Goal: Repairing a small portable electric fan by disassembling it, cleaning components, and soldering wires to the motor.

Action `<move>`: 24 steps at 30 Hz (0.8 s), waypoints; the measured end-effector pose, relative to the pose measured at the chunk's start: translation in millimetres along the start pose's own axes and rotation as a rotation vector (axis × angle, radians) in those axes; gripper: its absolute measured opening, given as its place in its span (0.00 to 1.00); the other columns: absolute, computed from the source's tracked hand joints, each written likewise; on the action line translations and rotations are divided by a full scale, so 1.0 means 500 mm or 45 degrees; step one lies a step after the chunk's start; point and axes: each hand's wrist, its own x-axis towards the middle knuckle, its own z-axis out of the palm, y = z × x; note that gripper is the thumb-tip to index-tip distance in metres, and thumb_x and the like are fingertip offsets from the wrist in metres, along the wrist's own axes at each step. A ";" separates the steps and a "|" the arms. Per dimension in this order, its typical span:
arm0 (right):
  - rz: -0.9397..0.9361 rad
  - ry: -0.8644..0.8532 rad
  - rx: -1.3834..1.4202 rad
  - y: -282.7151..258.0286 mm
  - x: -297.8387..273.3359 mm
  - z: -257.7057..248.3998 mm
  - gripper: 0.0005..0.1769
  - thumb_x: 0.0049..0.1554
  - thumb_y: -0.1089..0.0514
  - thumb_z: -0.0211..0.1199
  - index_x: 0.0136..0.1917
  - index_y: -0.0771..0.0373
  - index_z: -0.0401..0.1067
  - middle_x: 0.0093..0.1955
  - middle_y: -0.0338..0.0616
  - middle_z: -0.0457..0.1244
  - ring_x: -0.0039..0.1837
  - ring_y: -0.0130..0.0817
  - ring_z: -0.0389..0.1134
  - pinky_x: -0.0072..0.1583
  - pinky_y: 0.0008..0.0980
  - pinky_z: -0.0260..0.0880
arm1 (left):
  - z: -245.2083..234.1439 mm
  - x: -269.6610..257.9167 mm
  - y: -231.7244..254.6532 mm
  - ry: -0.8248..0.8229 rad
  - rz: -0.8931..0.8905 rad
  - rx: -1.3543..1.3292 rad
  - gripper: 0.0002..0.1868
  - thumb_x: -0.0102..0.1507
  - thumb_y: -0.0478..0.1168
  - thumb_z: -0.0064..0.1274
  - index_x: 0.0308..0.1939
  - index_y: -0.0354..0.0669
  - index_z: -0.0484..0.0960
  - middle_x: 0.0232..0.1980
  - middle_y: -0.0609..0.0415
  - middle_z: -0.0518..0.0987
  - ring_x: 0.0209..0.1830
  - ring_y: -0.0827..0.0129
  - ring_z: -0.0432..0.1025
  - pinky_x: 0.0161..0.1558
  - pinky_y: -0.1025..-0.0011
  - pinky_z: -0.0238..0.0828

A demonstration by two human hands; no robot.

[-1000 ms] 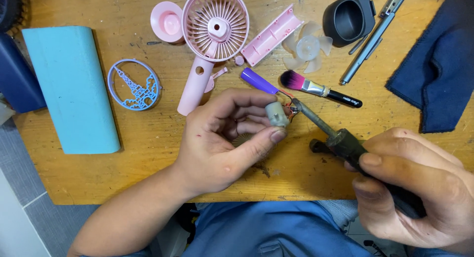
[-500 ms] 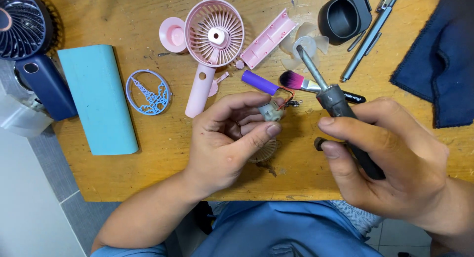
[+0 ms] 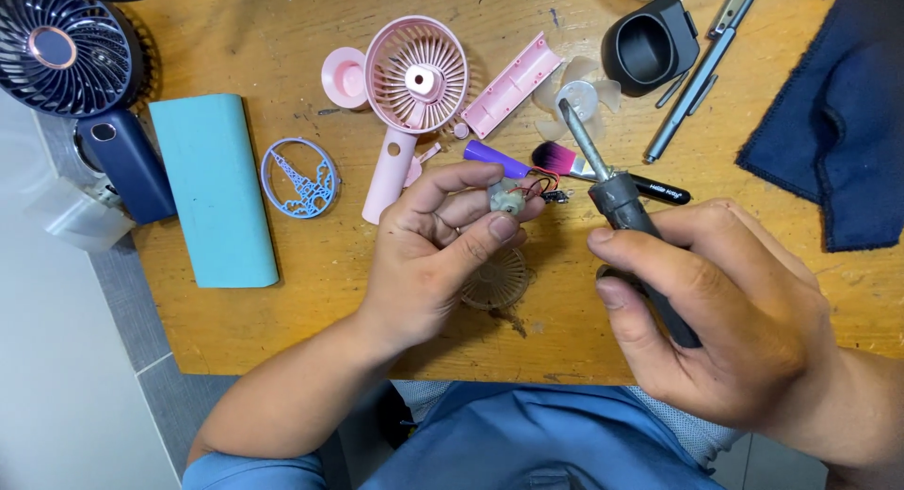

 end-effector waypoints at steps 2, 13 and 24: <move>0.012 -0.028 -0.009 0.002 -0.002 -0.001 0.21 0.57 0.69 0.79 0.64 0.71 0.82 0.56 0.58 0.71 0.47 0.47 0.71 0.48 0.41 0.72 | 0.001 0.001 0.000 0.014 -0.019 0.000 0.23 0.78 0.25 0.56 0.77 0.32 0.71 0.70 0.36 0.84 0.73 0.53 0.82 0.76 0.62 0.82; 0.022 -0.060 -0.221 0.001 -0.003 -0.024 0.28 0.58 0.67 0.80 0.70 0.76 0.80 0.62 0.63 0.71 0.51 0.50 0.72 0.51 0.43 0.72 | 0.008 0.001 0.010 0.104 -0.062 0.061 0.24 0.76 0.27 0.56 0.76 0.30 0.71 0.67 0.34 0.86 0.69 0.54 0.84 0.66 0.68 0.85; 0.416 -0.278 -1.447 0.059 -0.015 -0.052 0.44 0.73 0.23 0.67 0.82 0.59 0.81 0.51 0.42 0.73 0.48 0.36 0.73 0.48 0.29 0.78 | 0.021 0.017 0.027 0.086 0.217 0.482 0.23 0.73 0.25 0.57 0.73 0.25 0.75 0.60 0.39 0.85 0.58 0.60 0.85 0.64 0.69 0.87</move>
